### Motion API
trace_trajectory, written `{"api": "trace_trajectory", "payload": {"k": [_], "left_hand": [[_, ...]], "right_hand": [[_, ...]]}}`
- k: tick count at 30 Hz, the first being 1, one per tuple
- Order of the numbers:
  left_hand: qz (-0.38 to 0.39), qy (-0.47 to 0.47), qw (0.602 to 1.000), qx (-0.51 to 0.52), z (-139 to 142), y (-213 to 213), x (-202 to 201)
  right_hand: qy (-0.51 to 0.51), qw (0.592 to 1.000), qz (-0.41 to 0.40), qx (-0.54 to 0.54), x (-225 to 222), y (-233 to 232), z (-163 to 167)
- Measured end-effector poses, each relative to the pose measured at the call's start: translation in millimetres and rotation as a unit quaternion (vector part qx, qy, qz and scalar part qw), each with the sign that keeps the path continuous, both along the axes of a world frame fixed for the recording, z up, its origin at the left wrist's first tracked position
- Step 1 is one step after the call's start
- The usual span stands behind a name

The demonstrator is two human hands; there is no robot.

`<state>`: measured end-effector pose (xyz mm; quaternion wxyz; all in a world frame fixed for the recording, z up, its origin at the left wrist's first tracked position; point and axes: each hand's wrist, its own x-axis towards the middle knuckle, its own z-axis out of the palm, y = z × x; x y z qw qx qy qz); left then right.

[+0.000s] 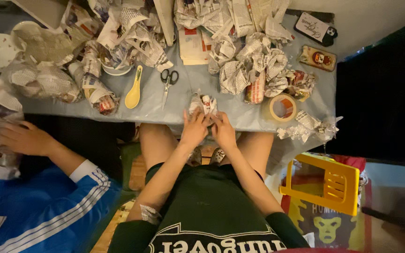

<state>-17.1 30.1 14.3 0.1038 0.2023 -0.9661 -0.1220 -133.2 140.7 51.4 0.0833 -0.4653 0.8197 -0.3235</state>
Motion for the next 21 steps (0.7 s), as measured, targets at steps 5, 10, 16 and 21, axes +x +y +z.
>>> {"api": "trace_trajectory", "payload": {"k": [5, 10, 16, 21], "left_hand": [[0.002, -0.026, 1.0, 0.011, 2.7, -0.8, 3.3], [0.02, -0.002, 0.999, 0.04, 5.8, -5.7, 10.8], [0.008, 0.046, 0.995, 0.085, -0.8, -8.9, 21.3], [0.04, 0.053, 0.995, 0.07, -7.2, -0.2, 14.9]], "right_hand": [[-0.185, 0.971, -0.134, -0.076, -47.4, -4.9, -12.4], [-0.297, 0.939, -0.088, -0.148, -58.1, -24.0, -12.1], [0.012, 0.988, -0.093, -0.121, -10.8, -23.4, -5.3], [0.13, 0.99, 0.0, -0.053, 2.0, -12.8, -5.4]]}}
